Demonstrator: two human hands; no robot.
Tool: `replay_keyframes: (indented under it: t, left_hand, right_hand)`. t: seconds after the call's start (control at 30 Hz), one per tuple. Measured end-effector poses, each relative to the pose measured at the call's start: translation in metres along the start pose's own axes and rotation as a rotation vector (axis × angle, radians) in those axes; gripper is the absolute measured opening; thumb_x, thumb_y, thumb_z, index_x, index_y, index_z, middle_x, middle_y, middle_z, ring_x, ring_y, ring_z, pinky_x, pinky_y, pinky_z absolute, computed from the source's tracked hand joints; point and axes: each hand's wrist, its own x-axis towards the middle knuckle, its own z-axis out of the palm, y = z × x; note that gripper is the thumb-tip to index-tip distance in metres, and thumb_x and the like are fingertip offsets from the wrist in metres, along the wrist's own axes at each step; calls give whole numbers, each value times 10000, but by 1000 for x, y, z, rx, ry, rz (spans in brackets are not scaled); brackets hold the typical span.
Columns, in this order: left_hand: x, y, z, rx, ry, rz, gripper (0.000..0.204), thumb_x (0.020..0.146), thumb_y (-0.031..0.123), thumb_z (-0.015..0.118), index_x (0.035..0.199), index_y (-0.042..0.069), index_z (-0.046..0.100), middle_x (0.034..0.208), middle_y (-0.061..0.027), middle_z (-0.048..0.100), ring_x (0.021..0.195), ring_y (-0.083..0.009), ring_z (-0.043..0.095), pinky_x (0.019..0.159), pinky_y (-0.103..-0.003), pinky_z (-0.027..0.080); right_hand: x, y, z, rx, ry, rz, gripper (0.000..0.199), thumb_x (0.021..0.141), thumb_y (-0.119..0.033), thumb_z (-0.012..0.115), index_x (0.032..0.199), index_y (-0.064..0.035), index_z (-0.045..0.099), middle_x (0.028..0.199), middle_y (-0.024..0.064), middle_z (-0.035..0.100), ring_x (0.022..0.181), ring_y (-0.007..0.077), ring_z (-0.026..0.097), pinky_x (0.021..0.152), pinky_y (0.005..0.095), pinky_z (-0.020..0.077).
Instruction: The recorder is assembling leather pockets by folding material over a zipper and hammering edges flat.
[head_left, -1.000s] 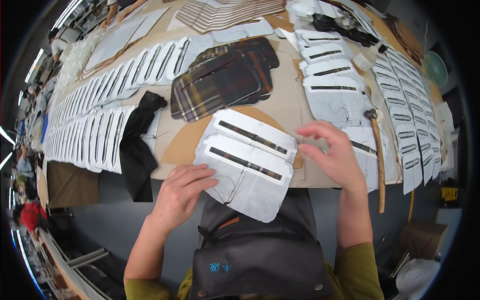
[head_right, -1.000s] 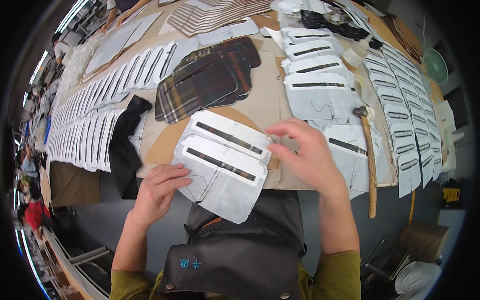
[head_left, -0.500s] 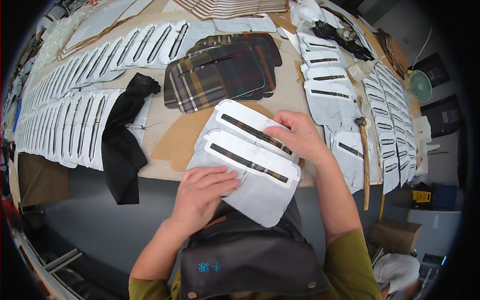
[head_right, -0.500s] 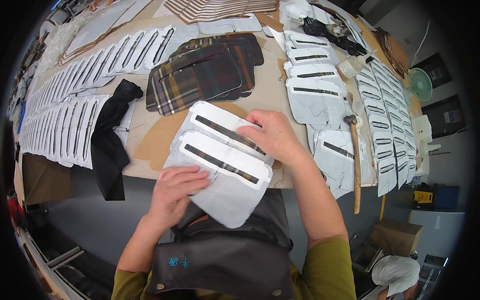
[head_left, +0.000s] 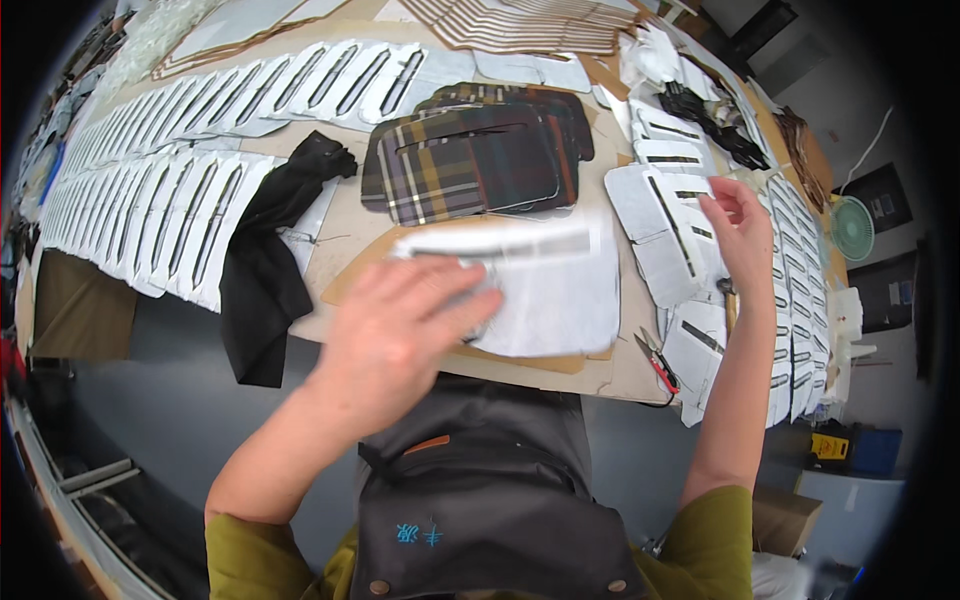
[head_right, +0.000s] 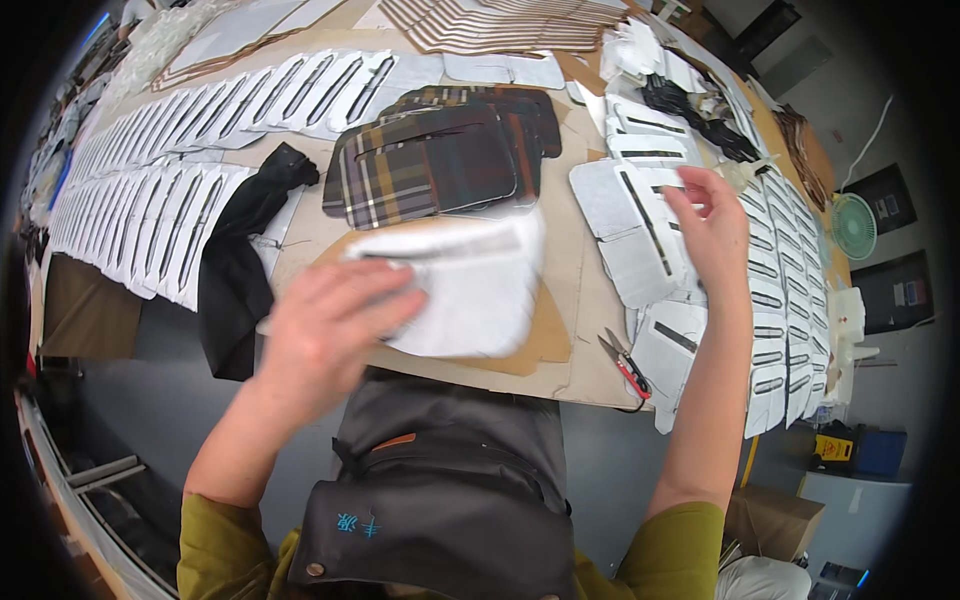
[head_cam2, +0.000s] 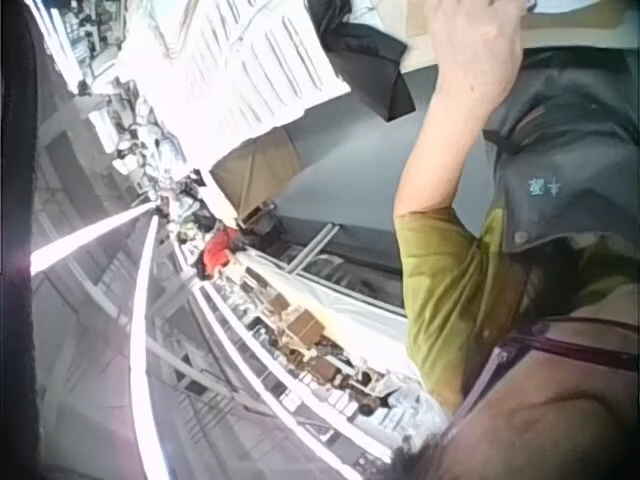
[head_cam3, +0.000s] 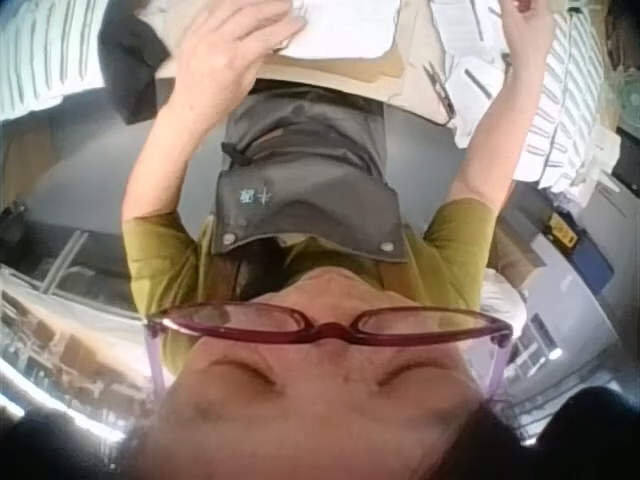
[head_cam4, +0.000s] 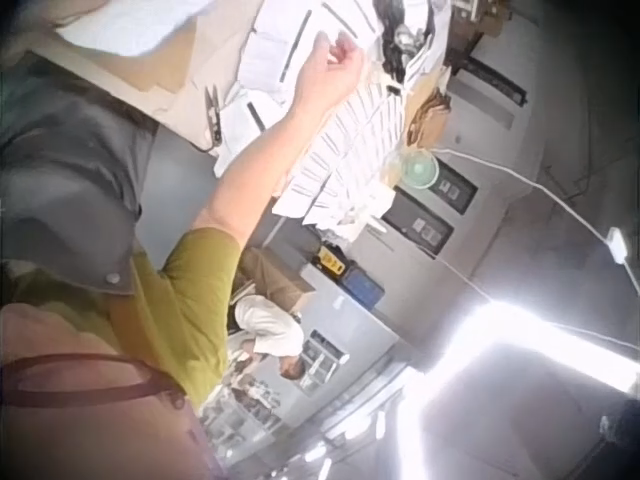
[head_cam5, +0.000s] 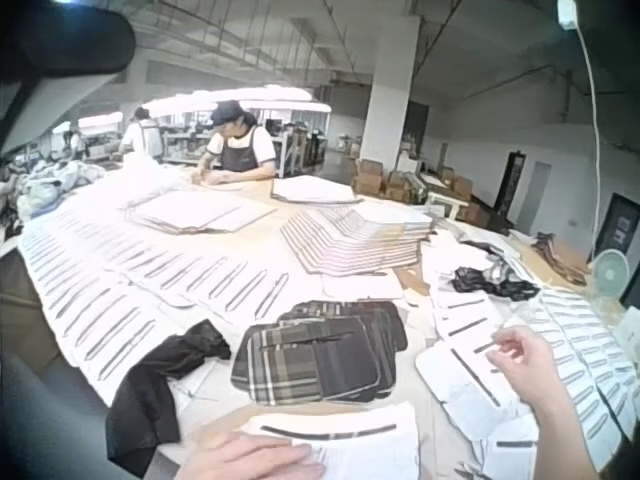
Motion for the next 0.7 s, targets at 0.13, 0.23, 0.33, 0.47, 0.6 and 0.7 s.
replay_keyframes:
  t: [0.13,0.23,0.33,0.47,0.6,0.7]
  left_hand:
    - [-38,12,30,-73,-215,-83,412,778,173,783,1180,103,723,1290,-90,659,1212,-298,604,981,-440,486]
    - [-48,14,31,-168,-201,-112,446,777,223,817,1192,94,713,1287,-82,658,1248,-314,577,1026,-460,454]
    - [-51,11,48,-219,-117,-178,398,789,201,808,1163,90,727,1252,-61,671,1219,-309,585,1025,-459,441]
    - [-39,19,65,-116,6,-266,315,787,163,797,1092,97,760,1142,-16,688,1073,-258,613,917,-418,441]
    - [-40,19,73,-92,78,-258,300,772,163,803,1066,114,771,1079,13,681,1013,-228,603,857,-388,420]
    - [-43,17,76,-69,94,-246,292,765,174,810,1053,137,779,1058,31,680,1012,-216,600,862,-386,417]
  right_hand:
    - [-42,-97,45,331,-558,-206,310,864,-86,759,1165,-47,697,1082,53,709,993,157,661,875,316,521]
    - [-60,-115,86,283,-560,-277,305,834,-142,787,1106,-40,695,1046,96,690,961,205,662,829,333,530]
    - [-59,-134,101,211,-586,-230,319,826,-201,801,1076,-37,691,969,98,678,875,208,657,759,334,524]
    - [-51,-151,107,135,-687,-138,339,817,-261,813,1025,-23,691,796,71,665,685,216,619,642,342,489]
    - [-54,-143,116,238,-700,-198,310,817,-247,817,971,-11,687,724,58,641,624,163,587,604,316,466]
    - [-53,-142,113,350,-915,-159,262,862,-245,795,913,-11,690,747,18,657,661,74,579,603,269,452]
